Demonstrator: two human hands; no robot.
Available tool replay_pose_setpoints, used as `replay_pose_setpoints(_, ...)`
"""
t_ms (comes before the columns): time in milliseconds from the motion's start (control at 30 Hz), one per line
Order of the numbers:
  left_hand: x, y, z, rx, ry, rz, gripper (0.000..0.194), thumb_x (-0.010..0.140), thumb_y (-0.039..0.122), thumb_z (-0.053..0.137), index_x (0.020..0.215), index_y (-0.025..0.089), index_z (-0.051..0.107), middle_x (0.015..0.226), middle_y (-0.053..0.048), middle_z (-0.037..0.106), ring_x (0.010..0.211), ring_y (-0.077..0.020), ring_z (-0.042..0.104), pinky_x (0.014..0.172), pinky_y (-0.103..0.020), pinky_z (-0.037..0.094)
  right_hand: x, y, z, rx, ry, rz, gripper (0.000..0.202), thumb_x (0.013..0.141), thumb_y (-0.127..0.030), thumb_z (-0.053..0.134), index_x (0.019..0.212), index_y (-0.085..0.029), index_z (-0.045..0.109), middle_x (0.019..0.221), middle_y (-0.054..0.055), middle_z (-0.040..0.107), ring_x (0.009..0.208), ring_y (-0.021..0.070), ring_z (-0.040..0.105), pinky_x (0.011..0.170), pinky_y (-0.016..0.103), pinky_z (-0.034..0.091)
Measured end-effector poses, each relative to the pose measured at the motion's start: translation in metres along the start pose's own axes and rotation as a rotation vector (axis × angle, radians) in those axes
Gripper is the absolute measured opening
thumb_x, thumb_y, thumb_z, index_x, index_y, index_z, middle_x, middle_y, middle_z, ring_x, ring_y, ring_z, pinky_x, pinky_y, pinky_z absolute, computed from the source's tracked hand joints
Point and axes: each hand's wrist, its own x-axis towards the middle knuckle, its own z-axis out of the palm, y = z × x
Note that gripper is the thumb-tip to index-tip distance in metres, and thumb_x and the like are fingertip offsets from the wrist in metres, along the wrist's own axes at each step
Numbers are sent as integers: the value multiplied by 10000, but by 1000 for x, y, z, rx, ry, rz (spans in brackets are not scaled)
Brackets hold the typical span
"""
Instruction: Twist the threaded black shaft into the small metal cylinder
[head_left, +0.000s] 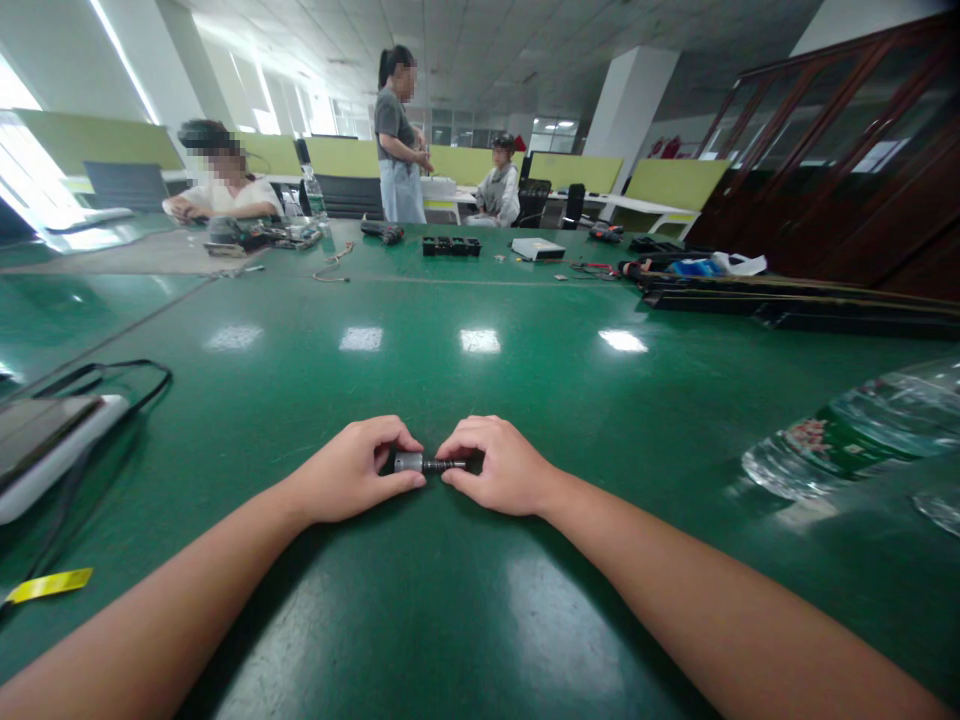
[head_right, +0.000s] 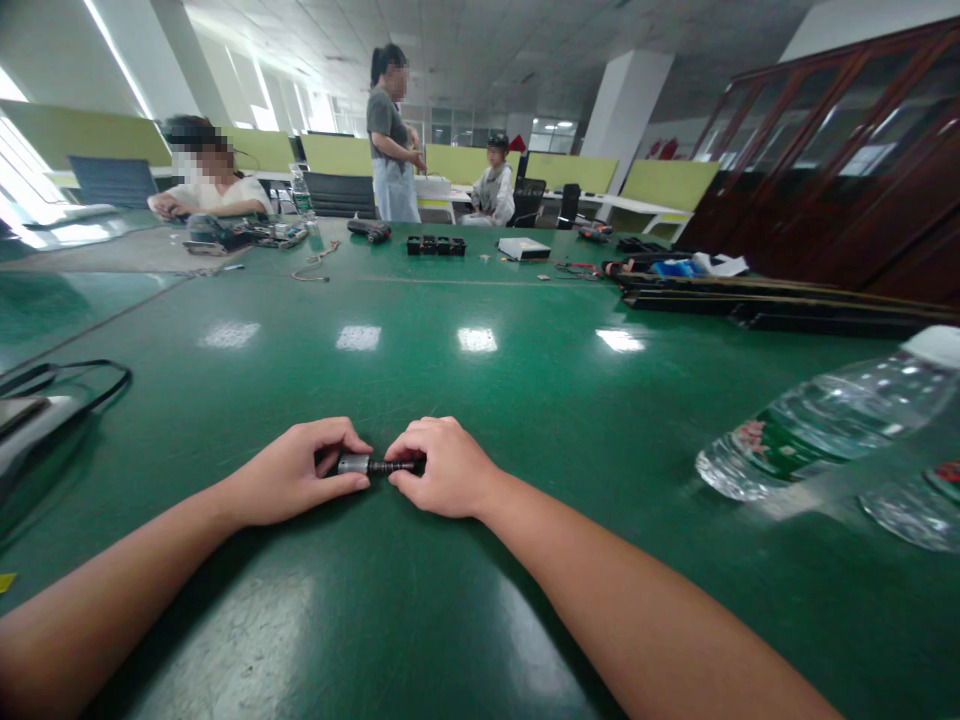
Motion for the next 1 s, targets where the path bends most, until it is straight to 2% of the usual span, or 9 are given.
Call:
replay_pose_setpoints(167,-1,-2,-1,-22,2,-2,302,797,423,689,942,159,674,714,12,563,617,-137,518,571,-237,386,1,2,1,1,3,12,103,743,-199,756,838,-194,718,751,-7,653,725,137,577,723,274,408)
replay_pose_setpoints(367,-2,-6,-1,-20,23,30,254,799,385,701,918,163,664,794,-9,615,683,-152,570,625,-250,429,1,3,1,3,19,36,75,743,-157,722,812,-183,709,747,-2,641,714,133,568,682,259,409)
replay_pose_setpoints(733,-2,-6,-2,-18,14,15,245,806,381,695,907,163,650,772,-5,606,664,-145,572,611,-243,429,-1,3,0,9,38,85,76,738,-141,698,799,-184,706,752,2,639,703,132,565,664,258,421)
replay_pose_setpoints(900,-2,-5,-2,-13,30,-7,242,798,384,690,884,161,652,724,6,587,623,-139,548,576,-238,415,-1,8,0,-16,76,155,88,730,-146,694,804,-191,711,763,6,642,693,133,568,653,261,427)
replay_pose_setpoints(1000,-2,-5,-3,-3,44,-26,245,792,390,688,870,161,653,708,8,586,612,-138,542,564,-237,410,0,13,-2,-71,159,261,81,721,-150,692,786,-192,714,736,6,632,655,132,548,619,263,417)
